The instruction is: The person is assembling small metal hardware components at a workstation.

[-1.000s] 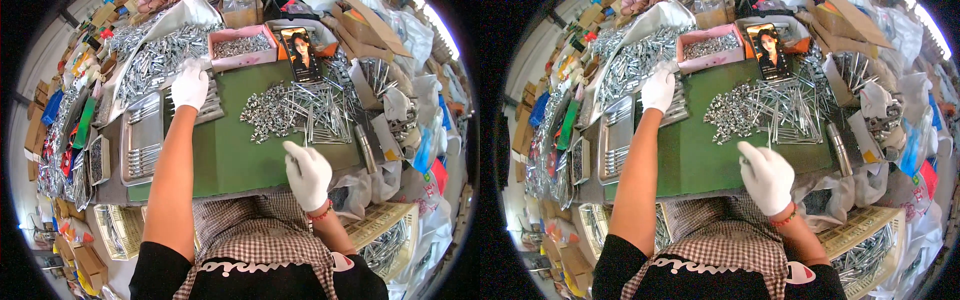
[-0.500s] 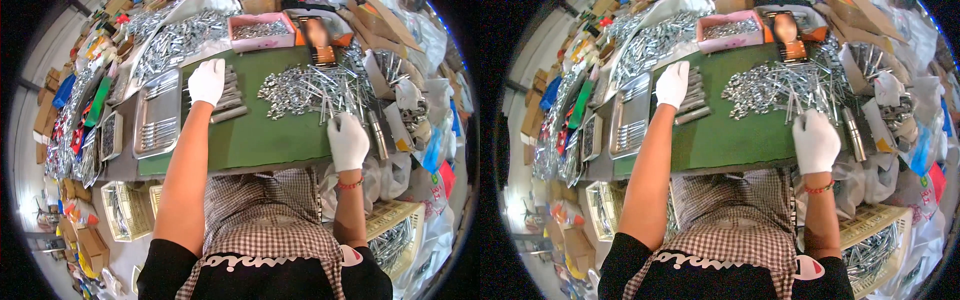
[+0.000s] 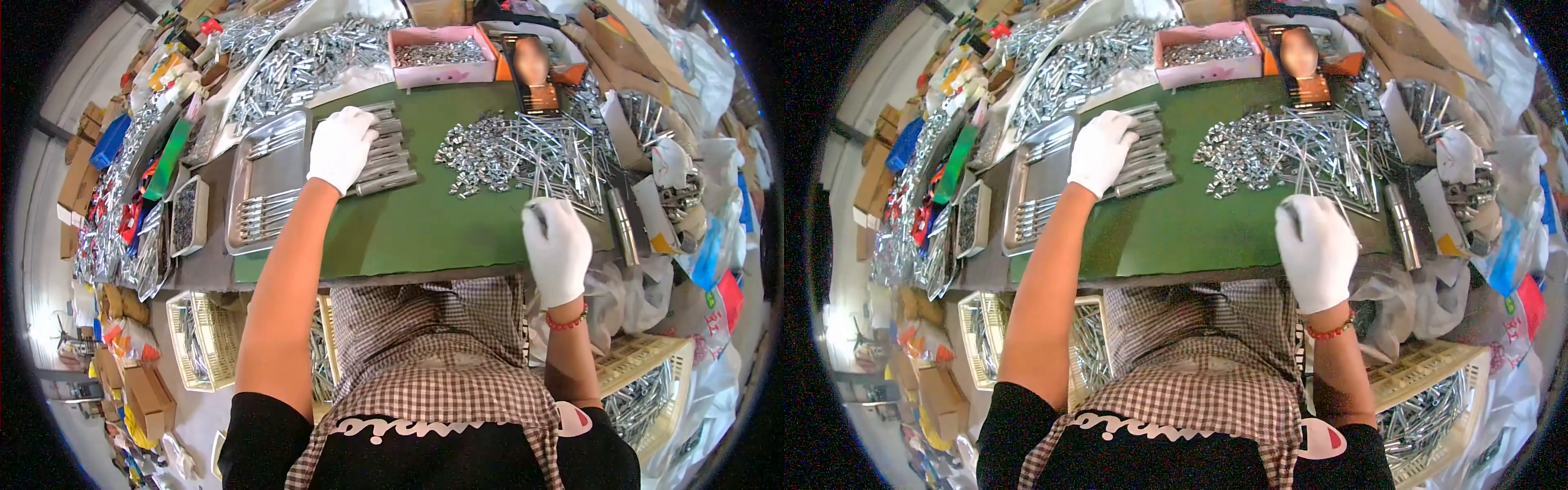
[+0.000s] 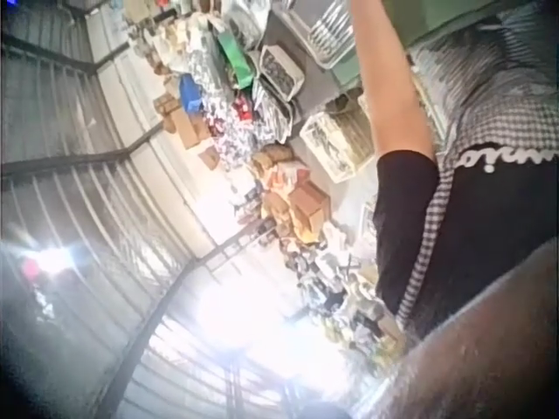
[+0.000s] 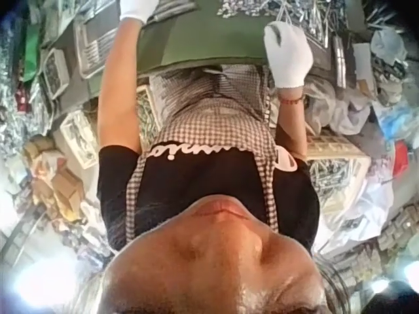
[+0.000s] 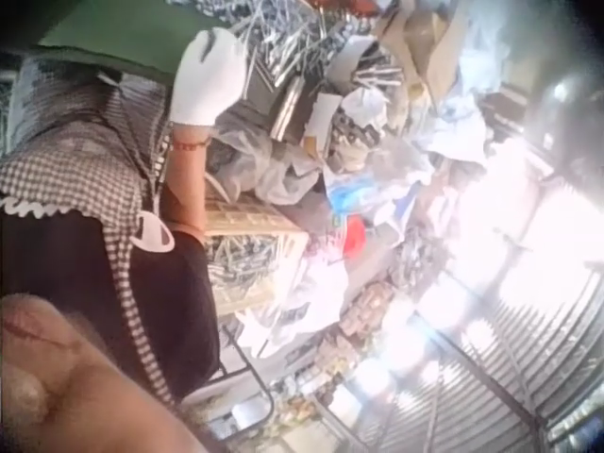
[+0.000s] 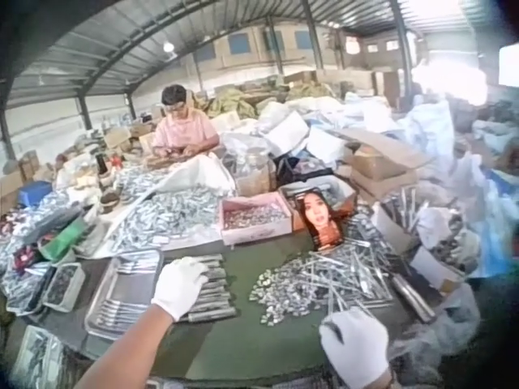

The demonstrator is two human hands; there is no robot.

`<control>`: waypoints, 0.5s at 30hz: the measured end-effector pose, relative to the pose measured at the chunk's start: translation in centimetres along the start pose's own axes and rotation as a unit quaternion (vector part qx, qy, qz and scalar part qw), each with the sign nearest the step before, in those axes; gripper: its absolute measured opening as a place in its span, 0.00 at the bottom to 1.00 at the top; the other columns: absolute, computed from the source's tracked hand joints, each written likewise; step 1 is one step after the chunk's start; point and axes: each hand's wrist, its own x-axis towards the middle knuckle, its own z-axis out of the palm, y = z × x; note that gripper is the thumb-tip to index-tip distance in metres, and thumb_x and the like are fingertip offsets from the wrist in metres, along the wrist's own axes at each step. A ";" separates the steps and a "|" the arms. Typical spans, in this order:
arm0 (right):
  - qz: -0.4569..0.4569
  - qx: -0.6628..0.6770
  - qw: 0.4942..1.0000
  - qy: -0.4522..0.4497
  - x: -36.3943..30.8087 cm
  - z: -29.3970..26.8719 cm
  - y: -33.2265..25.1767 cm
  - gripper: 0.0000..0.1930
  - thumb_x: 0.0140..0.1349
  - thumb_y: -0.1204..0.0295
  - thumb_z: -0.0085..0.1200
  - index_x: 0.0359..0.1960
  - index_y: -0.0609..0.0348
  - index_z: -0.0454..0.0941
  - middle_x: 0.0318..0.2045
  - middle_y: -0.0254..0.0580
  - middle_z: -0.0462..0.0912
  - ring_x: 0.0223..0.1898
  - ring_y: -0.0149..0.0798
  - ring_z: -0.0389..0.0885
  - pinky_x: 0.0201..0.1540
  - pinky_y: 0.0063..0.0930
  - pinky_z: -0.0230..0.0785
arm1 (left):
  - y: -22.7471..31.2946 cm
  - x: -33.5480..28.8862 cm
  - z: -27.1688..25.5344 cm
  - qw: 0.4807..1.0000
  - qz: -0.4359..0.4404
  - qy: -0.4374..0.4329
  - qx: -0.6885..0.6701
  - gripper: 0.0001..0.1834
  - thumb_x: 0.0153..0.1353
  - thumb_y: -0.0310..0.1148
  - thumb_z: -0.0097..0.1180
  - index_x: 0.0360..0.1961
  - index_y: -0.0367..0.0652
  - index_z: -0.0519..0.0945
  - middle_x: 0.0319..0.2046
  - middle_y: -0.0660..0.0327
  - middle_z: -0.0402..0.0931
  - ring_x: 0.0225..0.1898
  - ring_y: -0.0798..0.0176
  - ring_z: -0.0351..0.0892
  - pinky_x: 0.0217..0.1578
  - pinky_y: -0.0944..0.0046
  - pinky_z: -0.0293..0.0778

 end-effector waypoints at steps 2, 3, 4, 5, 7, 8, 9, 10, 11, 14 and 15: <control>-0.017 -0.001 0.999 -0.036 -0.1 0.3 -0.2 0.04 0.61 0.69 0.59 0.35 0.54 0.82 0.31 0.44 0.81 0.33 0.50 0.81 0.36 0.40 0.73 | 0.6 -0.1 0.2 1.000 -0.025 0.011 -0.009 0.12 0.65 0.37 0.54 0.44 0.44 0.81 0.45 0.52 0.78 0.49 0.45 0.78 0.50 0.50 0.74; -0.013 -0.010 0.998 -0.063 -0.1 0.5 -0.2 0.05 0.61 0.69 0.59 0.35 0.53 0.82 0.31 0.44 0.81 0.33 0.50 0.81 0.36 0.41 0.72 | 1.0 -0.3 0.1 0.998 -0.053 0.020 -0.014 0.11 0.65 0.36 0.54 0.45 0.44 0.81 0.45 0.52 0.77 0.50 0.46 0.78 0.49 0.50 0.75; -0.016 -0.025 0.997 -0.069 -0.1 0.7 0.2 0.05 0.62 0.68 0.58 0.36 0.52 0.82 0.31 0.44 0.81 0.33 0.51 0.81 0.36 0.42 0.72 | 1.3 -0.4 -0.1 0.997 -0.060 0.026 -0.032 0.11 0.66 0.34 0.53 0.47 0.44 0.79 0.47 0.52 0.76 0.50 0.45 0.77 0.48 0.51 0.75; -0.012 -0.028 0.997 -0.068 0.0 0.8 0.5 0.05 0.62 0.68 0.58 0.36 0.52 0.82 0.31 0.44 0.81 0.33 0.51 0.81 0.36 0.42 0.72 | 1.8 -0.7 -0.3 0.997 -0.057 0.024 -0.035 0.11 0.66 0.34 0.53 0.47 0.44 0.79 0.47 0.52 0.76 0.50 0.45 0.77 0.48 0.51 0.75; -0.007 -0.055 0.997 -0.049 0.3 0.8 0.9 0.05 0.62 0.68 0.58 0.36 0.52 0.82 0.32 0.44 0.81 0.33 0.51 0.81 0.36 0.42 0.73 | 2.9 -1.3 -1.1 0.993 -0.013 0.095 -0.073 0.11 0.67 0.32 0.53 0.48 0.43 0.77 0.47 0.51 0.74 0.49 0.45 0.77 0.49 0.51 0.75; -0.015 -0.052 0.997 -0.046 0.5 0.7 1.2 0.06 0.63 0.69 0.57 0.39 0.53 0.82 0.33 0.45 0.81 0.34 0.51 0.81 0.36 0.42 0.73 | 3.7 -1.8 -1.9 0.992 0.017 0.088 -0.090 0.11 0.67 0.31 0.53 0.50 0.43 0.76 0.48 0.51 0.73 0.49 0.45 0.77 0.50 0.52 0.75; -0.009 -0.057 0.997 -0.047 0.4 0.6 1.4 0.06 0.63 0.69 0.57 0.39 0.53 0.82 0.33 0.45 0.81 0.34 0.51 0.81 0.36 0.42 0.73 | 4.8 -2.5 -2.5 0.992 0.020 0.085 -0.095 0.11 0.67 0.31 0.53 0.50 0.43 0.76 0.48 0.51 0.73 0.49 0.45 0.77 0.50 0.52 0.75; -0.016 -0.019 0.999 -0.036 0.5 0.3 1.4 0.07 0.64 0.69 0.57 0.40 0.53 0.82 0.33 0.45 0.81 0.34 0.51 0.81 0.36 0.41 0.73 | 5.9 -3.5 -3.2 0.991 0.039 0.058 -0.117 0.12 0.67 0.33 0.54 0.50 0.44 0.77 0.48 0.52 0.74 0.48 0.45 0.77 0.50 0.52 0.75; -0.023 0.019 0.999 -0.024 0.6 0.0 1.3 0.07 0.65 0.70 0.56 0.42 0.54 0.83 0.33 0.46 0.81 0.34 0.51 0.82 0.37 0.40 0.73 | 6.8 -4.3 -3.9 0.988 0.058 0.031 -0.139 0.13 0.67 0.34 0.54 0.50 0.44 0.77 0.47 0.52 0.74 0.48 0.45 0.77 0.49 0.52 0.75; 0.088 0.196 0.969 -0.121 -0.4 -0.7 -1.0 0.15 0.70 0.70 0.53 0.56 0.55 0.80 0.35 0.43 0.83 0.28 0.35 0.82 0.34 0.29 0.73 | 8.4 -6.2 -4.4 0.981 0.097 -0.119 -0.118 0.15 0.65 0.37 0.57 0.50 0.46 0.78 0.37 0.57 0.79 0.44 0.46 0.79 0.45 0.53 0.75; 0.194 0.267 0.922 -0.201 -0.4 -1.5 -2.9 0.16 0.71 0.70 0.52 0.59 0.56 0.78 0.35 0.41 0.83 0.26 0.30 0.80 0.33 0.26 0.73 | 8.9 -6.8 -4.3 0.978 0.118 -0.109 -0.134 0.14 0.64 0.38 0.58 0.49 0.46 0.79 0.35 0.57 0.79 0.41 0.49 0.79 0.42 0.53 0.75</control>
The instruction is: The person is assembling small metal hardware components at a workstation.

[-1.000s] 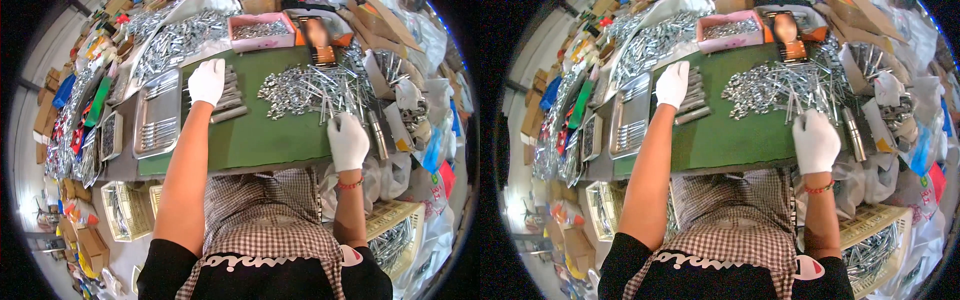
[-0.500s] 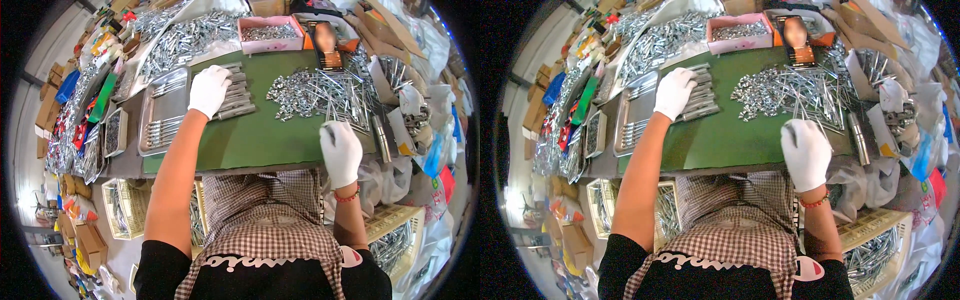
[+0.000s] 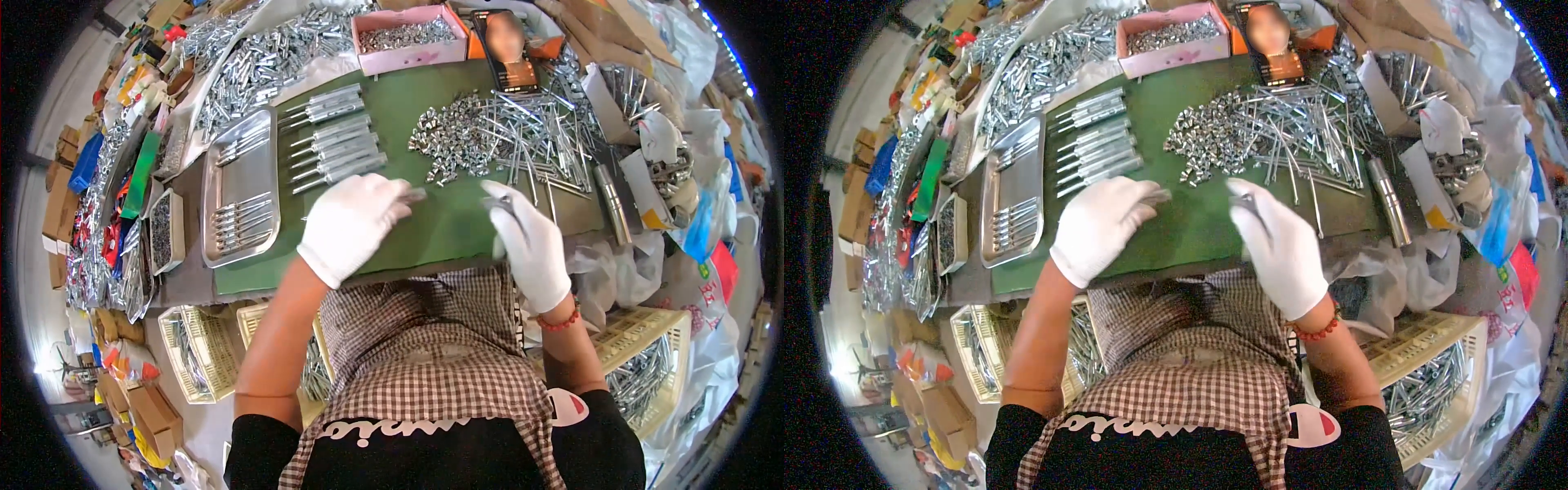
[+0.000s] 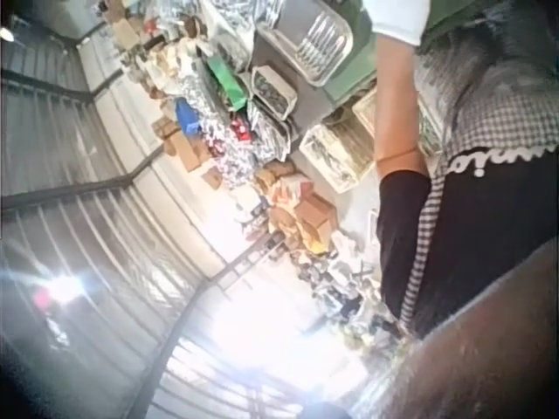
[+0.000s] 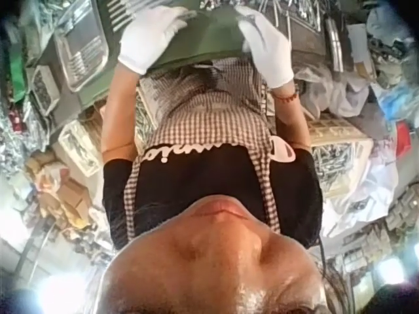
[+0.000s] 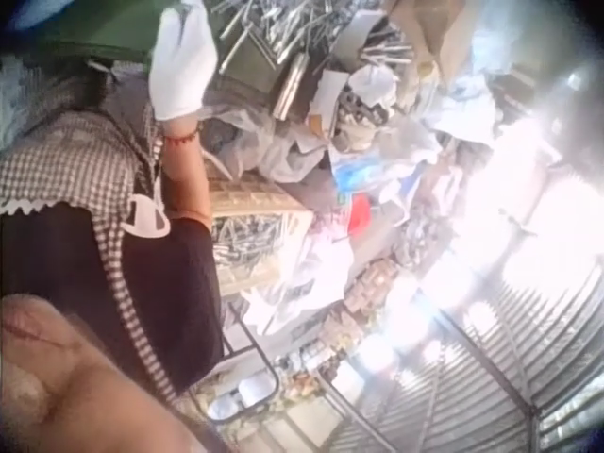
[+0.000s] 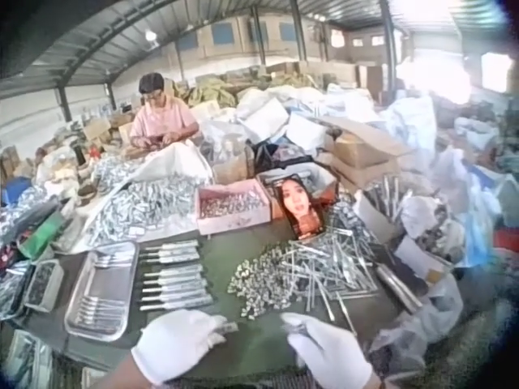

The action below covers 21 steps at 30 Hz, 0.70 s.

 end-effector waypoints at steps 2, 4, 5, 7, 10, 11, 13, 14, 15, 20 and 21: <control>0.029 0.064 0.996 -0.051 -0.1 1.0 0.3 0.18 0.74 0.68 0.48 0.62 0.59 0.75 0.35 0.35 0.83 0.23 0.22 0.74 0.28 0.20 0.69 | 2.0 -0.2 0.5 0.998 0.024 -0.011 0.060 0.15 0.62 0.38 0.60 0.48 0.46 0.80 0.34 0.58 0.79 0.38 0.51 0.79 0.39 0.54 0.76; 0.070 0.191 0.976 -0.080 0.1 1.4 -0.1 0.20 0.76 0.65 0.41 0.62 0.64 0.74 0.27 0.35 0.83 0.17 0.18 0.66 0.19 0.15 0.54 | 3.5 -0.2 -0.1 0.998 0.020 -0.034 0.054 0.17 0.60 0.38 0.62 0.49 0.46 0.80 0.33 0.59 0.79 0.36 0.52 0.79 0.37 0.54 0.75; 0.071 0.200 0.973 -0.096 -0.1 1.6 0.1 0.20 0.76 0.66 0.40 0.61 0.64 0.74 0.27 0.35 0.83 0.16 0.18 0.64 0.18 0.15 0.53 | 3.6 -0.6 -0.2 0.999 0.026 -0.016 0.039 0.17 0.60 0.39 0.62 0.50 0.46 0.80 0.32 0.59 0.79 0.35 0.52 0.79 0.36 0.55 0.75; 0.075 0.202 0.972 -0.093 -0.1 1.8 0.1 0.19 0.75 0.66 0.41 0.59 0.65 0.75 0.26 0.34 0.83 0.16 0.18 0.63 0.19 0.15 0.54 | 3.0 -1.0 -0.2 0.999 0.035 0.014 0.013 0.18 0.62 0.41 0.60 0.50 0.46 0.80 0.31 0.59 0.78 0.35 0.52 0.78 0.36 0.55 0.75; 0.091 0.168 0.978 -0.083 0.0 2.1 0.3 0.15 0.73 0.67 0.48 0.51 0.64 0.79 0.26 0.33 0.83 0.19 0.19 0.67 0.23 0.16 0.59 | 2.7 -1.5 0.2 1.000 0.018 0.007 -0.003 0.19 0.62 0.40 0.60 0.53 0.47 0.79 0.31 0.58 0.77 0.34 0.52 0.78 0.35 0.55 0.75; 0.103 0.133 0.983 -0.074 0.2 2.2 0.4 0.13 0.71 0.67 0.52 0.46 0.64 0.81 0.27 0.32 0.85 0.22 0.20 0.72 0.26 0.18 0.64 | 2.8 -1.6 0.2 1.000 0.018 0.007 -0.004 0.19 0.62 0.40 0.60 0.53 0.47 0.79 0.31 0.58 0.77 0.34 0.52 0.78 0.35 0.55 0.75; 0.078 0.099 0.991 -0.054 0.1 2.5 1.2 0.11 0.69 0.67 0.54 0.42 0.64 0.82 0.26 0.34 0.84 0.23 0.22 0.74 0.28 0.20 0.66 | 3.2 -1.7 0.2 1.000 0.015 0.006 -0.012 0.17 0.62 0.37 0.60 0.53 0.51 0.80 0.30 0.59 0.77 0.33 0.53 0.79 0.33 0.56 0.75; 0.052 0.065 0.996 -0.034 0.1 2.6 1.4 0.10 0.68 0.68 0.56 0.38 0.64 0.82 0.24 0.36 0.84 0.24 0.23 0.76 0.30 0.22 0.68 | 3.2 -1.8 0.5 1.000 0.015 0.006 -0.014 0.17 0.62 0.37 0.60 0.53 0.51 0.80 0.30 0.59 0.77 0.33 0.53 0.79 0.33 0.56 0.75; 0.052 0.064 0.996 -0.033 0.1 2.5 1.3 0.10 0.68 0.68 0.56 0.38 0.64 0.82 0.24 0.36 0.84 0.24 0.23 0.76 0.30 0.22 0.68 | 3.1 -1.9 0.8 0.999 0.017 0.017 -0.022 0.17 0.61 0.35 0.60 0.52 0.53 0.81 0.29 0.59 0.76 0.31 0.53 0.79 0.32 0.57 0.75; 0.047 0.011 0.998 -0.028 0.1 2.3 1.4 0.11 0.67 0.66 0.56 0.37 0.64 0.81 0.26 0.44 0.84 0.27 0.34 0.82 0.34 0.28 0.72 | 3.5 -1.8 1.5 0.997 0.013 0.052 -0.059 0.15 0.60 0.32 0.59 0.48 0.57 0.83 0.27 0.60 0.76 0.28 0.54 0.79 0.30 0.58 0.75; 0.047 0.009 0.998 -0.027 0.2 2.2 1.6 0.11 0.67 0.66 0.56 0.37 0.64 0.81 0.26 0.44 0.84 0.27 0.34 0.82 0.34 0.28 0.72 | 3.6 -1.8 1.6 0.997 0.002 0.045 -0.057 0.15 0.60 0.32 0.59 0.48 0.57 0.83 0.28 0.61 0.76 0.29 0.54 0.80 0.30 0.58 0.76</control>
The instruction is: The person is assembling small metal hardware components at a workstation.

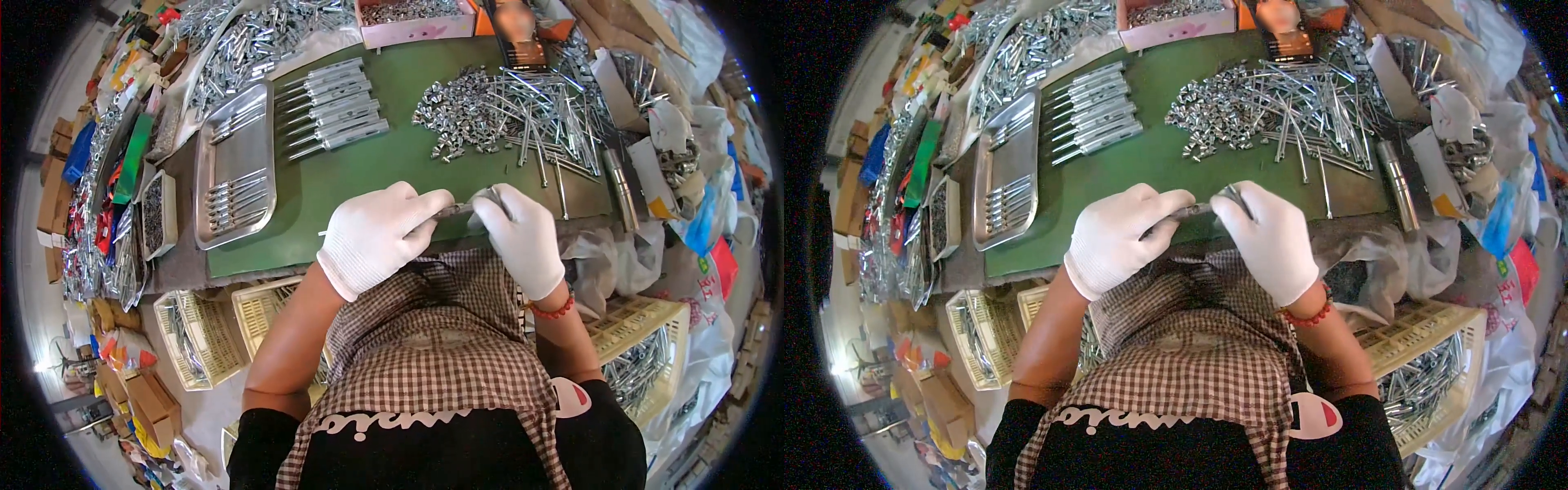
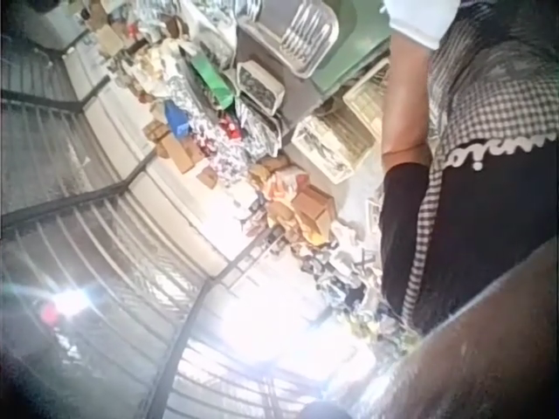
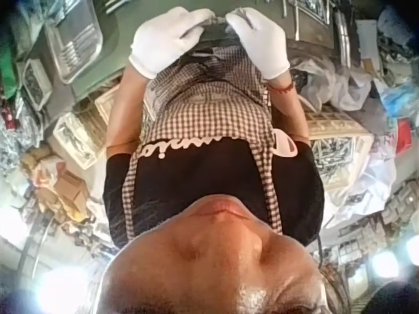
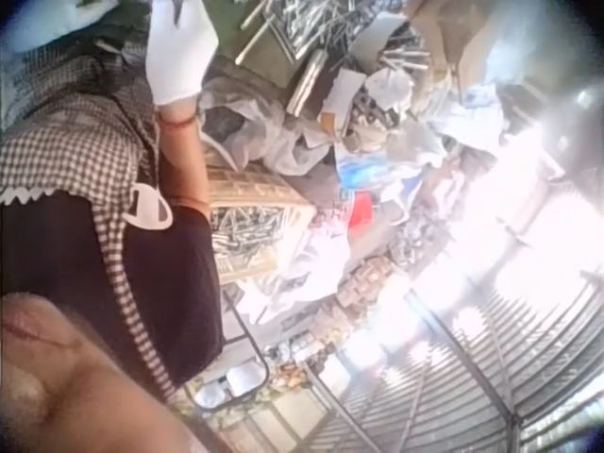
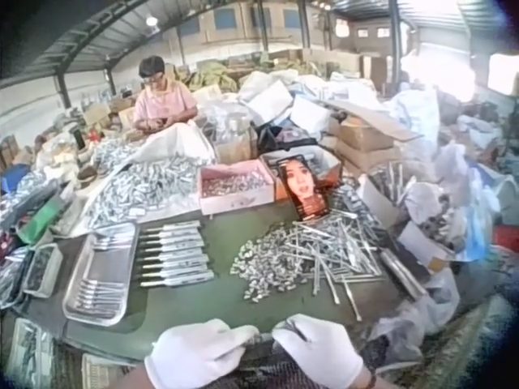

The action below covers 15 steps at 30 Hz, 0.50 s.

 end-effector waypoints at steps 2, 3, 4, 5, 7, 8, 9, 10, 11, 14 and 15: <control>-0.136 -0.140 0.974 0.116 0.4 -0.8 0.6 0.12 0.67 0.65 0.57 0.38 0.62 0.81 0.30 0.47 0.85 0.31 0.42 0.84 0.37 0.31 0.73 | 0.2 0.0 0.3 1.000 -0.010 -0.007 0.001 0.14 0.60 0.32 0.59 0.48 0.57 0.83 0.29 0.61 0.77 0.29 0.54 0.80 0.30 0.58 0.76; -0.112 -0.164 0.972 0.130 0.7 -1.3 0.1 0.10 0.65 0.65 0.59 0.39 0.59 0.82 0.34 0.46 0.85 0.35 0.48 0.84 0.38 0.34 0.74 | 0.4 -0.2 0.4 0.999 -0.033 -0.013 0.022 0.13 0.60 0.32 0.58 0.47 0.57 0.82 0.30 0.60 0.77 0.29 0.54 0.80 0.30 0.57 0.76; -0.148 -0.217 0.952 0.156 1.5 -1.9 0.5 0.09 0.64 0.66 0.59 0.39 0.58 0.82 0.34 0.46 0.84 0.35 0.48 0.84 0.38 0.36 0.74 | 0.6 -0.2 0.6 0.998 -0.052 -0.019 0.039 0.13 0.61 0.32 0.57 0.47 0.57 0.82 0.30 0.60 0.77 0.29 0.53 0.80 0.30 0.57 0.76; -0.184 -0.270 0.928 0.182 2.3 -2.4 1.0 0.09 0.63 0.66 0.59 0.40 0.57 0.82 0.35 0.45 0.84 0.35 0.48 0.83 0.38 0.37 0.74 | 0.8 -0.2 0.9 0.998 -0.051 -0.019 0.037 0.13 0.61 0.32 0.57 0.47 0.57 0.82 0.30 0.60 0.77 0.29 0.53 0.80 0.30 0.57 0.76; -0.196 -0.293 0.918 0.184 3.7 -2.7 0.7 0.07 0.62 0.68 0.59 0.39 0.54 0.82 0.37 0.43 0.83 0.36 0.49 0.83 0.38 0.40 0.74 | 1.1 0.0 1.4 0.994 -0.077 -0.033 0.069 0.12 0.63 0.34 0.56 0.47 0.57 0.82 0.31 0.60 0.76 0.28 0.52 0.80 0.29 0.55 0.76; -0.223 -0.310 0.909 0.169 4.6 -2.8 0.8 0.07 0.61 0.68 0.59 0.39 0.53 0.82 0.37 0.42 0.82 0.37 0.50 0.83 0.38 0.41 0.74 | 1.1 0.0 1.6 0.994 -0.077 -0.032 0.069 0.12 0.63 0.34 0.56 0.47 0.57 0.82 0.31 0.60 0.76 0.28 0.52 0.80 0.29 0.55 0.76; -0.249 -0.327 0.898 0.156 5.3 -2.8 0.8 0.07 0.61 0.68 0.59 0.39 0.53 0.82 0.37 0.42 0.82 0.37 0.50 0.82 0.38 0.41 0.74 | 1.2 0.1 1.8 0.993 -0.083 -0.033 0.083 0.12 0.63 0.34 0.56 0.47 0.57 0.81 0.30 0.59 0.75 0.27 0.52 0.79 0.28 0.55 0.75; -0.257 -0.342 0.890 0.158 6.0 -2.7 0.7 0.07 0.60 0.67 0.60 0.39 0.52 0.81 0.37 0.43 0.81 0.37 0.51 0.82 0.37 0.43 0.74 | 1.3 0.1 1.9 0.991 -0.089 -0.033 0.097 0.11 0.63 0.35 0.56 0.47 0.57 0.81 0.29 0.59 0.74 0.27 0.52 0.79 0.28 0.54 0.75; -0.255 -0.343 0.890 0.159 6.6 -2.8 0.6 0.07 0.60 0.67 0.60 0.39 0.52 0.81 0.37 0.43 0.81 0.37 0.51 0.82 0.37 0.43 0.74 | 1.3 0.2 1.9 0.991 -0.087 -0.034 0.096 0.11 0.63 0.35 0.56 0.47 0.57 0.81 0.29 0.59 0.74 0.27 0.52 0.79 0.28 0.54 0.75; -0.246 -0.406 0.870 0.134 7.6 -2.6 0.7 0.08 0.60 0.67 0.61 0.38 0.52 0.79 0.35 0.45 0.81 0.37 0.52 0.82 0.37 0.45 0.74 | 1.4 0.4 1.8 0.990 -0.096 -0.041 0.095 0.11 0.63 0.35 0.56 0.46 0.57 0.81 0.29 0.59 0.74 0.27 0.52 0.79 0.27 0.54 0.75; -0.247 -0.406 0.870 0.131 7.4 -2.5 0.6 0.08 0.60 0.67 0.61 0.38 0.52 0.79 0.35 0.45 0.81 0.37 0.52 0.82 0.37 0.45 0.74 | 1.4 0.3 1.8 0.991 -0.092 -0.029 0.090 0.11 0.63 0.35 0.56 0.46 0.57 0.81 0.28 0.59 0.74 0.27 0.52 0.79 0.27 0.54 0.75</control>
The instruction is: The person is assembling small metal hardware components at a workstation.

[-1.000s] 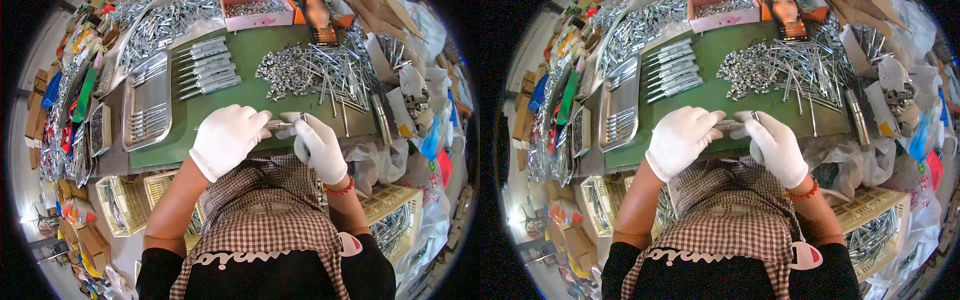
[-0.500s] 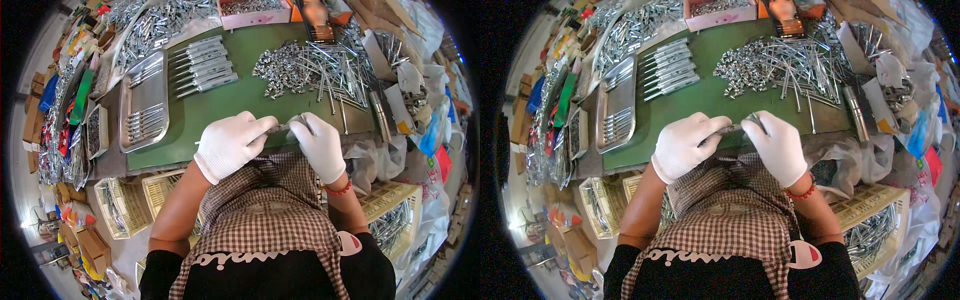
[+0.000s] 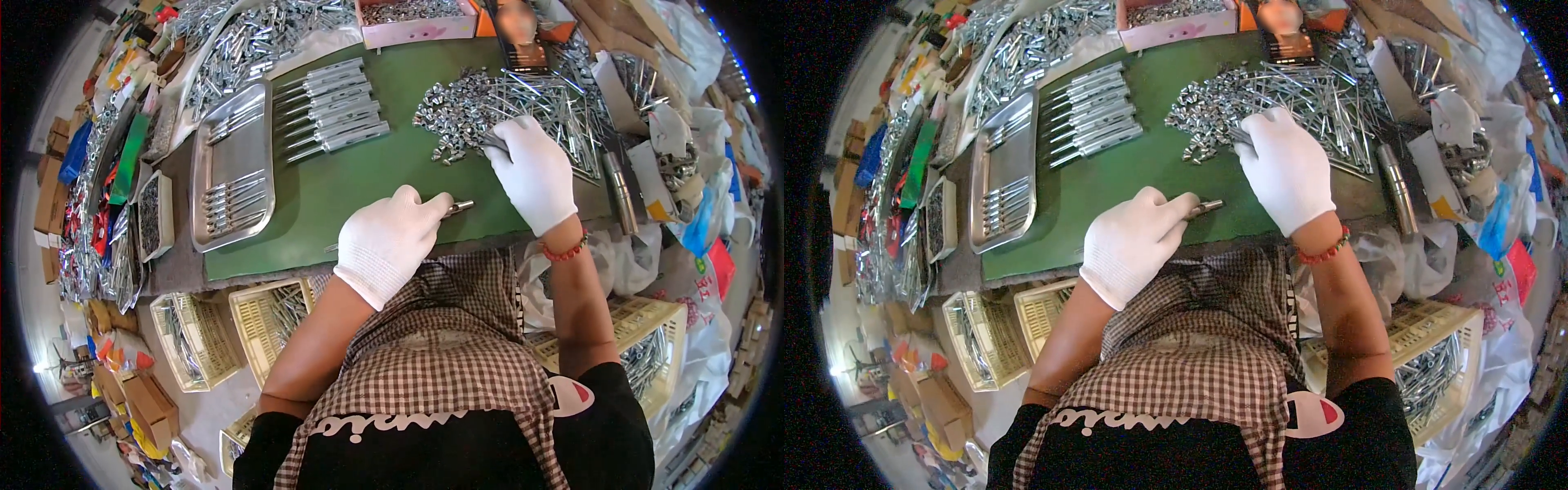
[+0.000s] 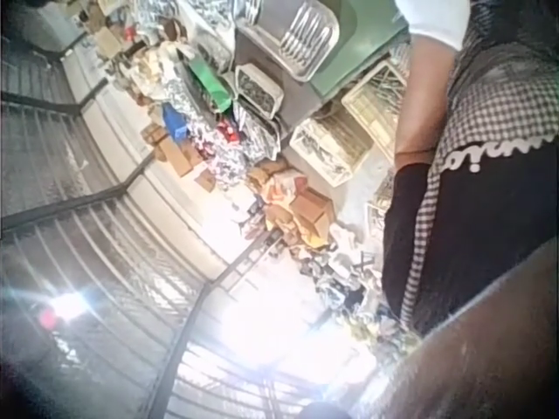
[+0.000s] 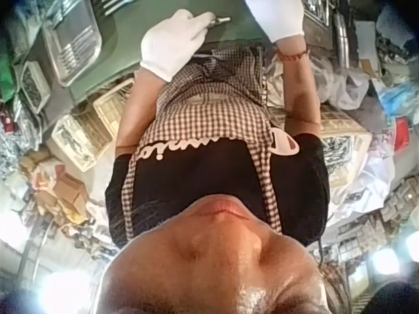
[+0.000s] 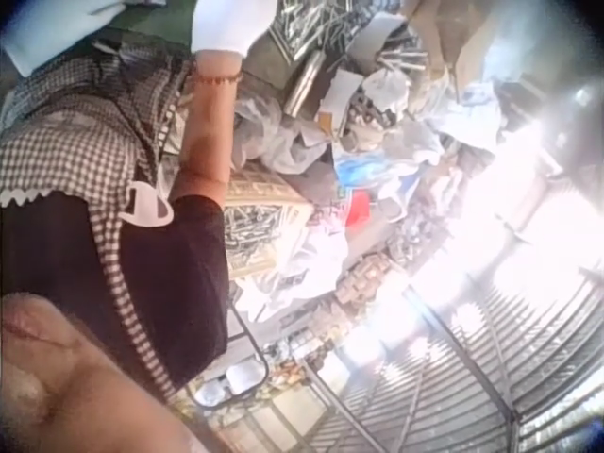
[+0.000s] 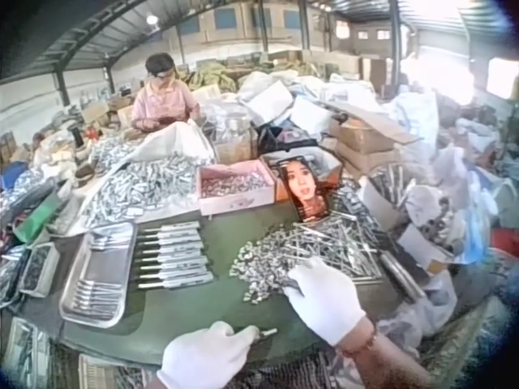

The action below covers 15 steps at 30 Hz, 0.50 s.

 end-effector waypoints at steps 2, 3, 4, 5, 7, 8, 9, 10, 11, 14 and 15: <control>0.002 0.090 0.996 0.009 -0.8 -0.7 -0.6 0.07 0.60 0.67 0.61 0.37 0.53 0.80 0.33 0.45 0.81 0.36 0.51 0.83 0.36 0.43 0.74 | -0.1 -0.1 0.1 1.000 0.002 0.011 -0.008 0.11 0.62 0.35 0.56 0.45 0.58 0.81 0.28 0.59 0.74 0.27 0.52 0.79 0.27 0.54 0.75; -0.001 0.093 0.996 0.006 -1.4 -0.9 -1.2 0.07 0.60 0.67 0.61 0.37 0.53 0.80 0.33 0.45 0.81 0.36 0.51 0.83 0.36 0.43 0.74 | -0.2 -0.2 0.2 1.000 0.005 0.019 -0.005 0.11 0.62 0.35 0.56 0.45 0.58 0.82 0.28 0.59 0.74 0.27 0.53 0.79 0.27 0.54 0.75; -0.009 0.153 0.988 -0.023 -2.0 -1.3 -1.8 0.07 0.59 0.68 0.61 0.36 0.54 0.80 0.32 0.45 0.81 0.35 0.51 0.83 0.36 0.42 0.74 | -0.3 -0.2 0.2 1.000 0.012 0.027 -0.006 0.11 0.62 0.35 0.56 0.45 0.58 0.82 0.28 0.60 0.74 0.26 0.53 0.79 0.26 0.55 0.75; -0.017 0.212 0.976 -0.052 -2.7 -1.5 -2.4 0.07 0.59 0.68 0.61 0.36 0.55 0.80 0.31 0.45 0.81 0.34 0.51 0.83 0.36 0.41 0.74 | -0.4 -0.2 0.3 1.000 0.010 0.026 -0.007 0.11 0.62 0.35 0.56 0.45 0.58 0.82 0.28 0.60 0.74 0.26 0.53 0.79 0.26 0.55 0.75; -0.009 0.243 0.966 -0.090 -3.6 -1.6 -3.1 0.08 0.58 0.68 0.63 0.34 0.57 0.80 0.30 0.45 0.80 0.32 0.50 0.81 0.35 0.40 0.72 | -0.2 -0.1 0.1 1.000 0.004 0.015 -0.005 0.11 0.62 0.35 0.56 0.46 0.57 0.82 0.28 0.60 0.74 0.27 0.53 0.79 0.26 0.55 0.75; -0.014 0.233 0.966 -0.112 -3.8 -1.5 -3.4 0.08 0.57 0.68 0.63 0.34 0.57 0.80 0.29 0.46 0.80 0.32 0.50 0.81 0.34 0.40 0.72 | -0.3 -0.1 0.2 1.000 0.006 0.014 -0.007 0.11 0.62 0.35 0.56 0.46 0.57 0.82 0.28 0.60 0.74 0.27 0.53 0.79 0.26 0.55 0.75; -0.009 0.227 0.968 -0.105 -3.9 -1.2 -3.7 0.09 0.58 0.66 0.64 0.34 0.57 0.80 0.28 0.46 0.79 0.31 0.50 0.80 0.33 0.40 0.71 | -0.3 -0.1 0.2 1.000 0.008 0.024 -0.013 0.12 0.62 0.35 0.56 0.46 0.57 0.82 0.29 0.60 0.75 0.27 0.53 0.79 0.27 0.55 0.76; -0.006 0.225 0.969 -0.104 -4.0 -0.8 -3.9 0.09 0.58 0.66 0.64 0.34 0.57 0.80 0.28 0.46 0.79 0.31 0.50 0.80 0.33 0.40 0.71 | -0.3 -0.2 0.2 0.999 0.010 0.034 -0.018 0.12 0.62 0.35 0.56 0.47 0.56 0.82 0.29 0.60 0.75 0.27 0.53 0.80 0.27 0.55 0.76; 0.003 0.216 0.971 -0.101 -4.1 -0.5 -4.1 0.09 0.58 0.65 0.64 0.33 0.57 0.80 0.28 0.46 0.79 0.31 0.50 0.80 0.34 0.40 0.71 | -0.3 -0.2 0.3 0.999 0.013 0.034 -0.020 0.12 0.62 0.35 0.56 0.47 0.56 0.82 0.29 0.60 0.75 0.27 0.53 0.80 0.27 0.55 0.76; 0.019 0.194 0.975 -0.103 -4.2 -0.4 -4.3 0.10 0.58 0.63 0.64 0.33 0.55 0.81 0.29 0.45 0.80 0.33 0.49 0.81 0.35 0.40 0.72 | -0.1 -0.2 0.3 1.000 -0.001 0.023 -0.021 0.13 0.62 0.35 0.56 0.48 0.56 0.82 0.29 0.60 0.75 0.27 0.52 0.80 0.27 0.54 0.76; 0.008 0.202 0.976 -0.085 -4.1 -0.7 -4.4 0.10 0.59 0.63 0.64 0.33 0.55 0.82 0.30 0.45 0.81 0.34 0.49 0.81 0.35 0.39 0.73 | -0.1 -0.3 0.3 1.000 -0.004 0.021 -0.023 0.13 0.62 0.35 0.56 0.47 0.56 0.81 0.29 0.60 0.75 0.27 0.52 0.79 0.27 0.54 0.75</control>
